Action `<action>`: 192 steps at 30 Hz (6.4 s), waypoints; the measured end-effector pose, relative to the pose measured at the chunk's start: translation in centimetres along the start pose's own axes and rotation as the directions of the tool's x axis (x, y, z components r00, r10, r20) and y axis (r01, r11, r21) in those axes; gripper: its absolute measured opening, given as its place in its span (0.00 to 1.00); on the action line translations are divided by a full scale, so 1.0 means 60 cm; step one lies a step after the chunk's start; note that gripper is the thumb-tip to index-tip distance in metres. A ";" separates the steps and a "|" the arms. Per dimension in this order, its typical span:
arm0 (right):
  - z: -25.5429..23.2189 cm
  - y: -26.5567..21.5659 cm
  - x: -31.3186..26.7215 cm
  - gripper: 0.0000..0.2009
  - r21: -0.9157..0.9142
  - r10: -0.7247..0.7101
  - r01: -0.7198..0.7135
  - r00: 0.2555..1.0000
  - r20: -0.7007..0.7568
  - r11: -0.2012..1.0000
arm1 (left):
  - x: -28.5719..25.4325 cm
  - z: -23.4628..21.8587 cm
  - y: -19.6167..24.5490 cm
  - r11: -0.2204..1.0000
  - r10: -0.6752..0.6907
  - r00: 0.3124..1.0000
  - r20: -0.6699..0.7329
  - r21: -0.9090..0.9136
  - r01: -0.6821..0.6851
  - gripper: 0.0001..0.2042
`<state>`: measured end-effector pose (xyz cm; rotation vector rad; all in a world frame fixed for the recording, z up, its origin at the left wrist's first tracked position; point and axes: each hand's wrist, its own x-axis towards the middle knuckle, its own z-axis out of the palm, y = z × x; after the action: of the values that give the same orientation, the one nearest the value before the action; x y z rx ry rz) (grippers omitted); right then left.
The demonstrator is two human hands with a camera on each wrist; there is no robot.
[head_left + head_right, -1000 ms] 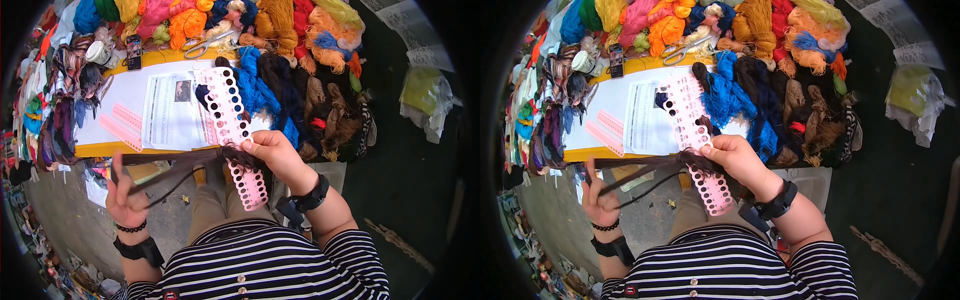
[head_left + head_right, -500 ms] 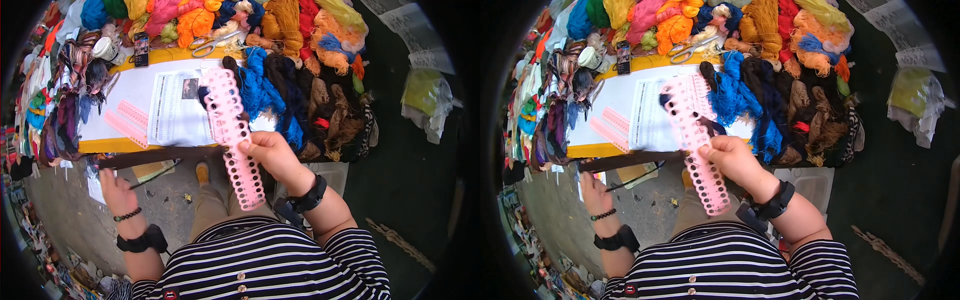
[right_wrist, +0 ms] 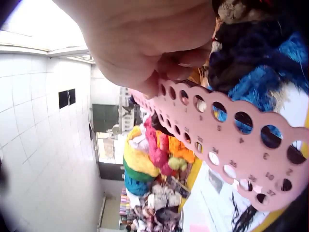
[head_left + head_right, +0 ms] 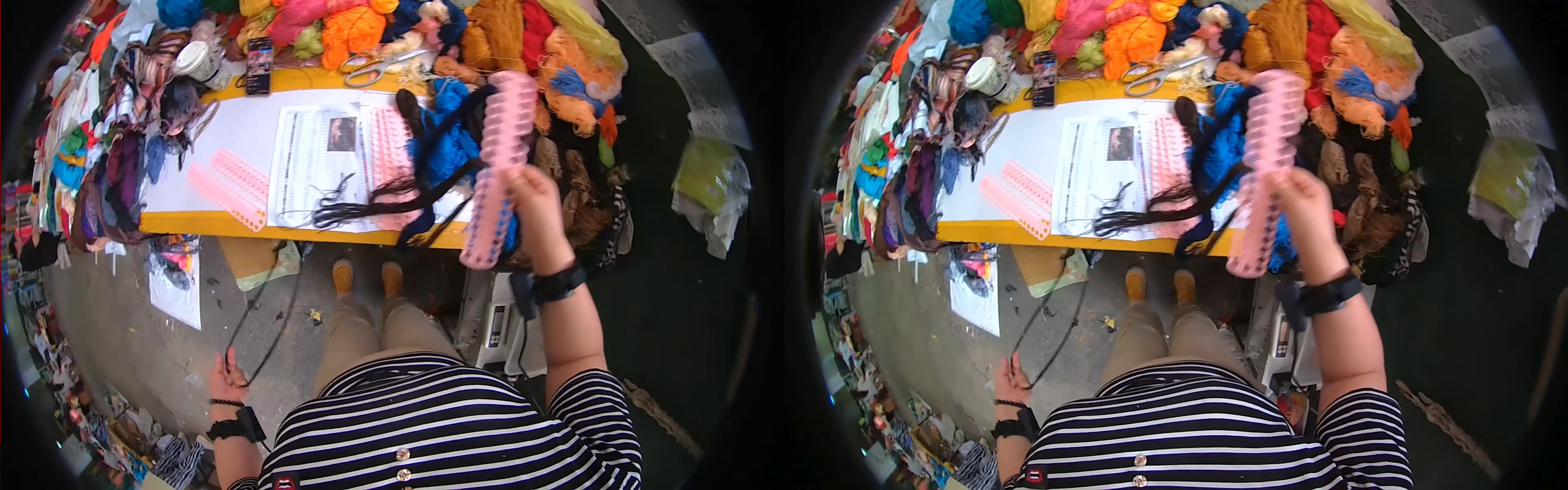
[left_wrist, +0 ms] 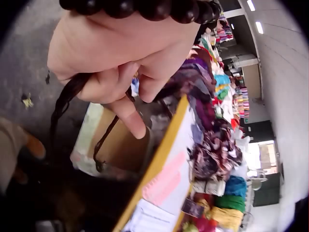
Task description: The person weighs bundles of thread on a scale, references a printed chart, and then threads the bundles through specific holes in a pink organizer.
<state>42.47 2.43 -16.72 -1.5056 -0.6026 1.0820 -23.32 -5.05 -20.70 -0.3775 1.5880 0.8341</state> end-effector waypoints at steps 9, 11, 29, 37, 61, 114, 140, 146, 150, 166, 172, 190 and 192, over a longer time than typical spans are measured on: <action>-0.002 0.058 0.116 0.10 -0.001 -0.094 0.096 0.971 -0.218 0.995 | 0.102 -0.196 -0.016 0.997 -0.073 0.982 -0.174 -0.007 0.072 0.09; 0.021 0.145 0.129 0.10 -0.109 -0.015 -0.005 0.983 -0.183 0.994 | 0.098 -0.169 -0.015 0.993 -0.104 0.984 -0.147 0.031 0.110 0.08; 0.476 0.333 0.017 0.27 -0.705 -0.196 0.696 0.716 0.670 0.133 | 0.156 -0.116 0.018 0.977 -0.148 0.987 -0.055 0.144 0.155 0.08; 0.418 0.269 -0.027 0.06 -0.615 -0.309 0.786 0.602 0.736 0.069 | 0.174 0.197 -0.015 0.926 -0.224 0.890 0.398 0.372 0.067 0.15; 0.361 0.157 -0.050 0.27 -0.610 -0.020 0.767 0.625 0.780 0.198 | 0.168 0.414 -0.100 0.780 0.021 0.918 0.396 0.567 -0.263 0.07; 0.326 0.000 0.071 0.08 -0.678 -0.660 0.596 0.720 0.213 0.431 | 0.183 0.374 -0.106 0.776 -0.026 0.936 0.350 0.597 -0.202 0.09; 0.327 0.067 0.032 0.07 -0.650 -0.492 0.488 0.848 0.196 0.583 | 0.195 0.383 -0.130 0.712 0.121 0.929 0.350 0.622 -0.327 0.08; 0.323 0.078 0.027 0.07 -0.648 -0.455 0.456 0.871 0.184 0.611 | 0.201 0.379 -0.131 0.740 0.109 0.934 0.340 0.600 -0.305 0.08; 0.323 0.082 0.026 0.07 -0.633 -0.451 0.459 0.872 0.188 0.623 | 0.202 0.378 -0.131 0.754 0.101 0.932 0.347 0.584 -0.299 0.08; 0.327 0.109 0.013 0.06 -0.626 -0.417 0.466 0.877 0.236 0.625 | 0.208 0.376 -0.136 0.759 0.102 0.930 0.353 0.577 -0.303 0.08; 0.325 0.107 0.013 0.07 -0.649 -0.418 0.482 0.869 0.266 0.589 | 0.210 0.375 -0.139 0.753 0.108 0.928 0.356 0.580 -0.310 0.07; 0.318 0.129 0.009 0.07 -0.608 -0.385 0.449 0.890 0.243 0.655 | 0.212 0.375 -0.141 0.728 0.107 0.934 0.341 0.613 -0.307 0.07; 0.320 0.129 0.007 0.07 -0.607 -0.387 0.449 0.890 0.241 0.656 | 0.215 0.375 -0.142 0.730 0.111 0.930 0.350 0.606 -0.315 0.07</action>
<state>24.44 10.19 -23.23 -1.7720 -1.4361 0.5832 -4.15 7.49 -35.51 0.4375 1.5457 0.4195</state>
